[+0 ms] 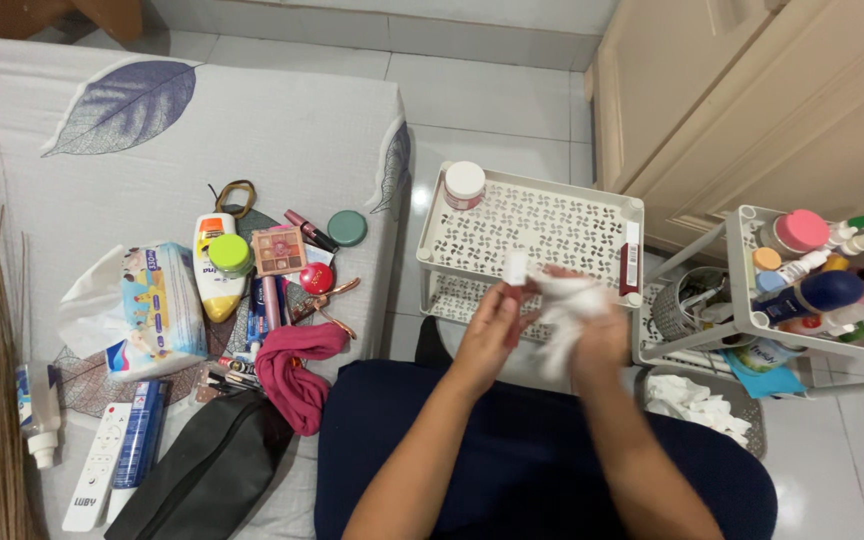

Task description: The person assembles a two-tier white plastic rack by inserting legs and placing shelves, then wipes the shelves with a tissue. The person places a jar and a tube on the top shelf.

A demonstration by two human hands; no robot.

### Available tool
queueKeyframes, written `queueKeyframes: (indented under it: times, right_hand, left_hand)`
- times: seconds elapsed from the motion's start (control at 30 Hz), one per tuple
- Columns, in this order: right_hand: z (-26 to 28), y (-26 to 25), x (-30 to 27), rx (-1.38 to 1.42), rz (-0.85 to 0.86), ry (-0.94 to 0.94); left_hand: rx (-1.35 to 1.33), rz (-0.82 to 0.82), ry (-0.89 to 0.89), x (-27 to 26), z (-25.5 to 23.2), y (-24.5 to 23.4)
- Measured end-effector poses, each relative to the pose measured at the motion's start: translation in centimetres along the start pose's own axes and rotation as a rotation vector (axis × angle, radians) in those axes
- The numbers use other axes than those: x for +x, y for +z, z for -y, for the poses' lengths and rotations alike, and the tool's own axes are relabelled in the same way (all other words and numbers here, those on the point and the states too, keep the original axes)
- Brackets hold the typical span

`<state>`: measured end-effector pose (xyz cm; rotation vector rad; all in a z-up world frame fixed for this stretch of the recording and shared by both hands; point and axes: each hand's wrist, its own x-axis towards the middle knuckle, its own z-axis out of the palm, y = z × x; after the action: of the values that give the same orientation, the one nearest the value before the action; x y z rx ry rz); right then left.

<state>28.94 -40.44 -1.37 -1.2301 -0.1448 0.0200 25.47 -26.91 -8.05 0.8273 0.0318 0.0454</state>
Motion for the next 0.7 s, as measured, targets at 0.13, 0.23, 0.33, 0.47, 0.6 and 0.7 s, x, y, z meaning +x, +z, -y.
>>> queueKeyframes:
  times: [0.13,0.23,0.33,0.47,0.6,0.7]
  right_hand:
    - [-3.1,5.1,-4.3,-0.573,0.402,-0.644]
    - [-2.7,5.7,-5.8,-0.686,0.600,-0.643]
    - [-2.0,5.7,-5.9,-0.692,0.661,-0.663]
    - [-0.9,4.4,-3.2,-0.707,0.480,-0.778]
    - [0.9,1.8,-0.7,-0.638,0.376,-0.673]
    - [1.4,0.5,-0.3,-0.436,0.365,-0.460]
  left_hand:
    - [-0.149,0.058,0.123,-0.6,-2.4,0.0]
    - [-0.425,0.026,0.065,-0.2,-4.7,-0.5]
    - [-0.470,0.032,0.087,-0.4,-5.2,-0.7]
    - [-0.385,0.246,-0.048,-0.5,-3.8,-0.5]
    - [-0.222,0.183,-0.133,-0.8,-2.4,1.0]
    - [-0.117,0.117,-0.104,-1.1,-2.9,2.0]
